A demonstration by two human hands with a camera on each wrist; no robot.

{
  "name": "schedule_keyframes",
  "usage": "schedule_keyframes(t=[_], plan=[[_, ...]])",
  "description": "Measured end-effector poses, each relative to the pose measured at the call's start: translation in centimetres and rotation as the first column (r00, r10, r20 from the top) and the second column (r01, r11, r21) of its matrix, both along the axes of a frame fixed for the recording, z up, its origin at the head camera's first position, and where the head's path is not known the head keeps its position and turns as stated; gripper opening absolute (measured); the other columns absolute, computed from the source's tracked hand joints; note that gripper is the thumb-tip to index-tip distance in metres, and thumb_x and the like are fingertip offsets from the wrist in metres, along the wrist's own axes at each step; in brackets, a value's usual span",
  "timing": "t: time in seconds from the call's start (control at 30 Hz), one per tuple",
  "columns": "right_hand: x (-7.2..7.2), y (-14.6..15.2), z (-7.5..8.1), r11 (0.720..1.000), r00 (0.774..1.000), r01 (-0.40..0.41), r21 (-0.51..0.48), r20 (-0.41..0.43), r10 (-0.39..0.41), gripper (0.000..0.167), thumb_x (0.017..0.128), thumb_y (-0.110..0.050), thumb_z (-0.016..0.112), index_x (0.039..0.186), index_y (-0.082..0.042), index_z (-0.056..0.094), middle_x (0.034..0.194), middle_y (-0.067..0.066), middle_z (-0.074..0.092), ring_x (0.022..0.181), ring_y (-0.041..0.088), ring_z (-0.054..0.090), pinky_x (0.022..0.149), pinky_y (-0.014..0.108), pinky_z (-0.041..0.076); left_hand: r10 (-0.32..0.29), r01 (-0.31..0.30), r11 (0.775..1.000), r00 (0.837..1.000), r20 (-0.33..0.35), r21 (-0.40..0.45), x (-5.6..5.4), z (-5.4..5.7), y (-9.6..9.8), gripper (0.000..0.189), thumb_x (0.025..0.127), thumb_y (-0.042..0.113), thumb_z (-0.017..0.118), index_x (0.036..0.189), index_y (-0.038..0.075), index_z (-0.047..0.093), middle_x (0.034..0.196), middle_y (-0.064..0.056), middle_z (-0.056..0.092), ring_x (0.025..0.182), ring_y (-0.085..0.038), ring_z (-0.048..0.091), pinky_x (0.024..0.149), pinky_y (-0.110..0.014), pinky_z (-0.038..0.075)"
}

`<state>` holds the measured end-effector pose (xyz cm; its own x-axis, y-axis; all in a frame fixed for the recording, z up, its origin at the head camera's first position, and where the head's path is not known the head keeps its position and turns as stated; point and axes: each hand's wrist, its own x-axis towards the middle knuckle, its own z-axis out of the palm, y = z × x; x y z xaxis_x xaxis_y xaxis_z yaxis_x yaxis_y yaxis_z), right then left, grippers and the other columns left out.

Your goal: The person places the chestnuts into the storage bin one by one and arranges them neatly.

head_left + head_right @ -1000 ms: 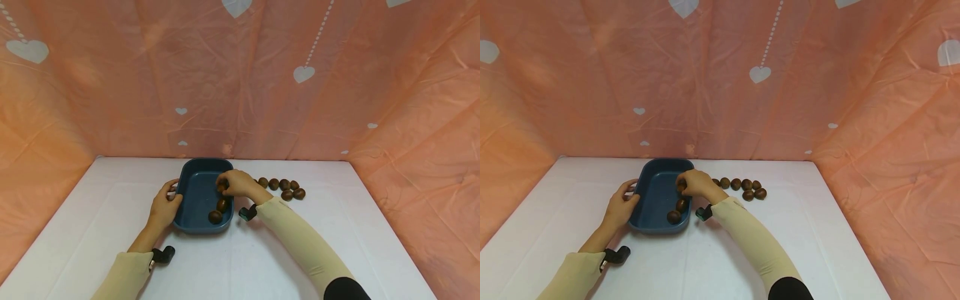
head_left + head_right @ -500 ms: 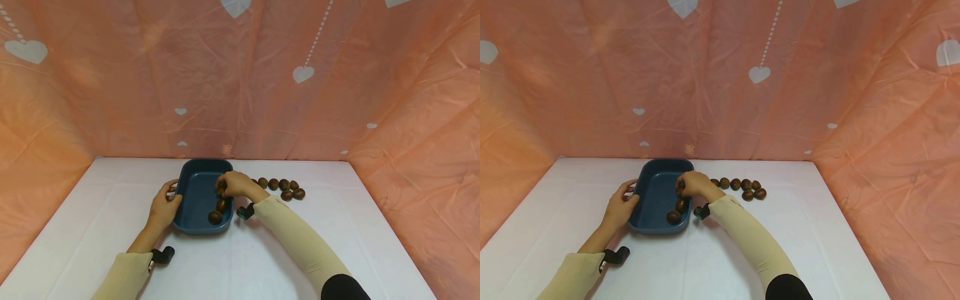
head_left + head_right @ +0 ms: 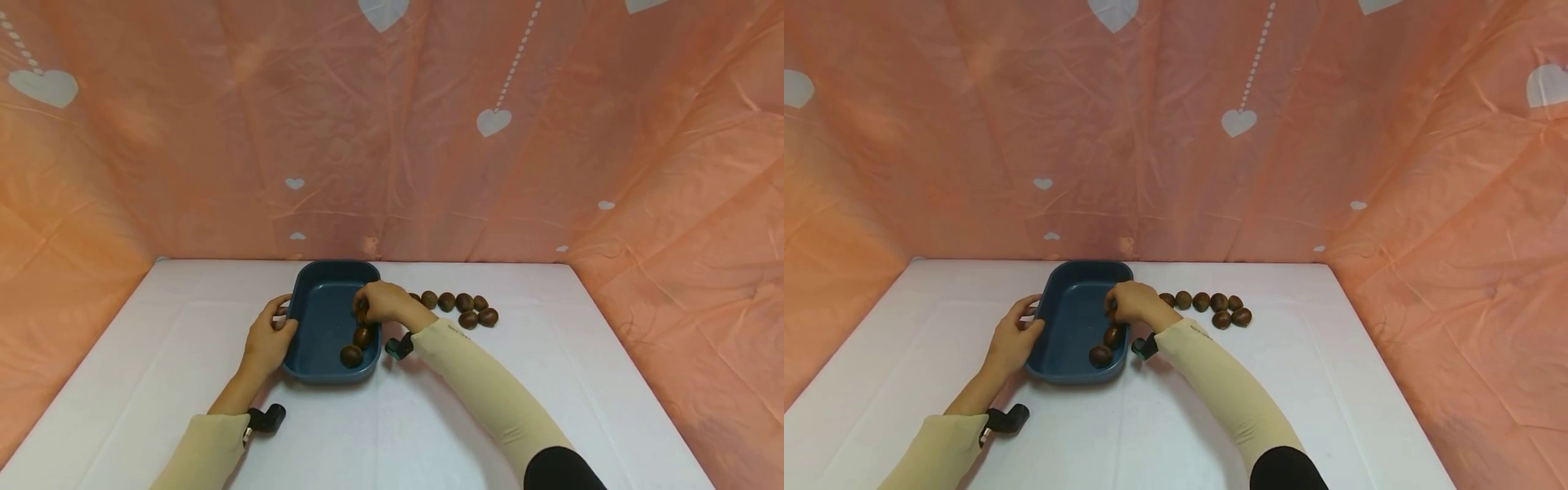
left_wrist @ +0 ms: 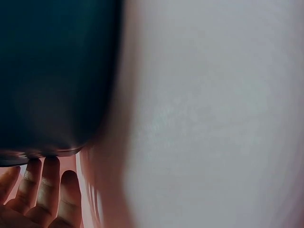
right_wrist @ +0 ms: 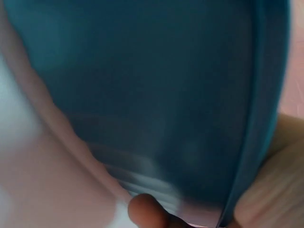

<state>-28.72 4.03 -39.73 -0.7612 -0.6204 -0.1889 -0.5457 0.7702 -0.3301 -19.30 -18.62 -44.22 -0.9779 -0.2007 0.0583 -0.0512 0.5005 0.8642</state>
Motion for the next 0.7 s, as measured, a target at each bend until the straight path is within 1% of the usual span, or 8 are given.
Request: schedule_keyframes(t=[0.1,0.2,0.37,0.43,0.53,0.6,0.7], plan=[[0.1,0.1,0.1,1.0,1.0,-0.004,0.0,-0.009,0.004,0.025,0.081,-0.021,0.073,0.106,-0.025,0.073,0.103,-0.003,0.07,0.088,0.014,0.061,0.072,0.03,0.048,0.0,0.0,1.0,1.0,0.0,-0.002,0.1,0.0,0.0,0.048,0.092,0.014,0.051,0.14,0.017,0.047,0.125,-0.015,0.057,0.103,-0.027,0.061,0.076,-0.028,0.046],[0.1,0.3,0.2,1.0,0.999,-0.014,-0.019,-0.037,0.013,0.025,0.081,-0.024,0.073,0.106,-0.026,0.072,0.101,-0.005,0.07,0.088,0.013,0.061,0.071,0.03,0.049,-0.002,0.002,1.0,1.0,0.002,0.001,0.1,0.1,0.0,0.049,0.092,0.014,0.051,0.14,0.017,0.046,0.126,-0.016,0.057,0.103,-0.027,0.061,0.076,-0.028,0.046],[0.4,1.0,0.4,0.994,0.996,-0.019,-0.111,-0.085,0.009,0.029,0.08,-0.024,0.073,0.109,-0.025,0.071,0.104,-0.005,0.07,0.091,0.012,0.061,0.074,0.03,0.049,-0.004,0.004,1.0,1.0,0.004,0.001,0.1,0.1,0.0,0.049,0.092,0.014,0.05,0.141,0.017,0.046,0.126,-0.016,0.057,0.104,-0.027,0.061,0.078,-0.029,0.046],[0.5,1.5,0.6,0.986,0.996,-0.013,-0.166,-0.088,-0.002,0.031,0.081,-0.023,0.071,0.112,-0.023,0.071,0.108,-0.003,0.069,0.09,0.014,0.062,0.074,0.031,0.049,-0.002,0.002,1.0,1.0,0.003,0.001,0.0,0.1,0.0,0.049,0.092,0.014,0.05,0.141,0.018,0.046,0.126,-0.016,0.057,0.104,-0.027,0.061,0.078,-0.029,0.046],[0.4,2.5,0.8,0.968,0.995,-0.003,-0.25,-0.097,-0.022,0.031,0.084,-0.023,0.068,0.115,-0.019,0.07,0.114,0.0,0.068,0.093,0.019,0.063,0.076,0.035,0.049,0.0,0.0,1.0,1.0,-0.002,0.004,0.0,0.1,0.0,0.049,0.092,0.013,0.051,0.141,0.018,0.047,0.126,-0.016,0.057,0.104,-0.027,0.061,0.078,-0.029,0.046],[0.2,3.1,1.0,0.955,0.994,0.011,-0.297,-0.103,-0.043,0.029,0.085,-0.023,0.067,0.114,-0.017,0.07,0.113,0.001,0.068,0.096,0.023,0.064,0.079,0.038,0.049,-0.001,0.001,1.0,1.0,-0.002,0.007,-0.1,0.1,0.0,0.049,0.092,0.013,0.051,0.14,0.018,0.047,0.126,-0.016,0.057,0.104,-0.027,0.061,0.077,-0.028,0.046],[-0.3,4.1,1.0,0.943,0.989,0.038,-0.331,-0.119,-0.082,0.027,0.085,-0.025,0.067,0.111,-0.017,0.071,0.107,0.001,0.069,0.101,0.026,0.064,0.083,0.04,0.049,-0.002,0.002,1.0,1.0,-0.004,0.01,-0.1,0.0,0.0,0.048,0.092,0.013,0.051,0.14,0.018,0.047,0.127,-0.016,0.057,0.104,-0.027,0.062,0.077,-0.028,0.046]])
